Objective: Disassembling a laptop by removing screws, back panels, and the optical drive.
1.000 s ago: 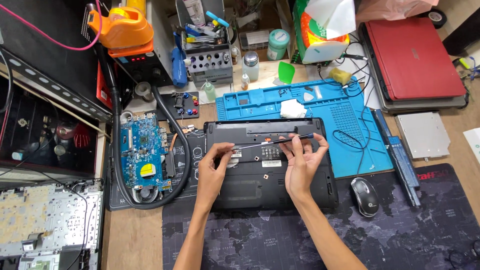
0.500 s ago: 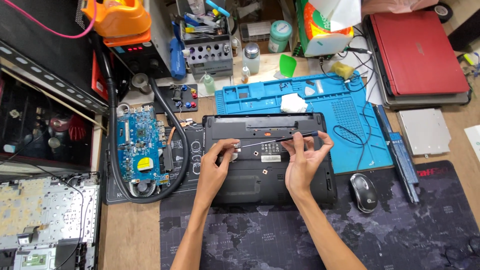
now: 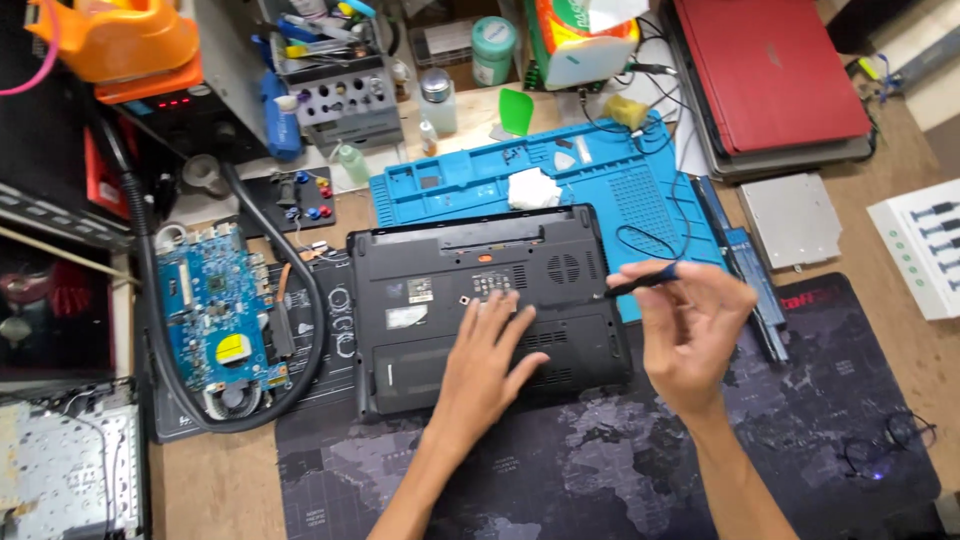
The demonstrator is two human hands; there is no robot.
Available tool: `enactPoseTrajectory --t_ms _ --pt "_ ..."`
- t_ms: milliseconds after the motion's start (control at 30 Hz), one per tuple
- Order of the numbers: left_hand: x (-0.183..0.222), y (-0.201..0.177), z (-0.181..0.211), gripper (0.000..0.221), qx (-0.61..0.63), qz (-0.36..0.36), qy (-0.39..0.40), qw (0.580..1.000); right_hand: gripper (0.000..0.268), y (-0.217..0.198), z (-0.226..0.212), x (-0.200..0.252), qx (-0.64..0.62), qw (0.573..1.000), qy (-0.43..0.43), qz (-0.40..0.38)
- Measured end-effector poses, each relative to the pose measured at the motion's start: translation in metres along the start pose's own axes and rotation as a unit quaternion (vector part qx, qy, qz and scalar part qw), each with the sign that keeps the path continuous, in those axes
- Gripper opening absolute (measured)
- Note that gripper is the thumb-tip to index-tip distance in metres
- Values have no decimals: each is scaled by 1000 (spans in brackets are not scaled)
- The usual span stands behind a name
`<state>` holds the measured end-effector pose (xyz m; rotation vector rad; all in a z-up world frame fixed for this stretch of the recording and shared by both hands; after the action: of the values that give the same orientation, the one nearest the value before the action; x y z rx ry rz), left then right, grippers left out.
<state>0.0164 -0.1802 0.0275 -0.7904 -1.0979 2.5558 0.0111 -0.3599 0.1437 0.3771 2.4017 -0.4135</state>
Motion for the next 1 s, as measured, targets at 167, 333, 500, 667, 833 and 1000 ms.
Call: enactPoseTrajectory --t_ms 167,333,500,667,833,1000 --pt "3 16 18 51 -78 43 46 995 38 -3 17 19 -17 999 -20 -34" --pt "4 11 22 47 -104 57 56 991 36 3 11 21 -29 998 -35 -52" --pt "5 13 23 47 -113 62 61 990 37 3 10 26 -22 997 -44 -58" --pt "6 10 24 46 -113 71 61 989 37 5 6 25 -16 995 -66 -70" --pt "6 9 24 46 -112 73 63 989 37 6 5 26 -7 995 -69 -70" --pt "6 11 24 47 -114 62 61 990 39 8 3 26 2 995 -68 -67"
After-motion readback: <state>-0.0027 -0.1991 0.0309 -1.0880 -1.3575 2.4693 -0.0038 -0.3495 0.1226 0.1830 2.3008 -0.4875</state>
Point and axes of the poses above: each hand's wrist, its own x-axis away from the middle knuckle, its own y-axis out of the palm, z = x × y, the point moved 10 cm from there along -x, towards the middle knuckle, and after that the axes turned 3 degrees about x, right-handed, at the moved point
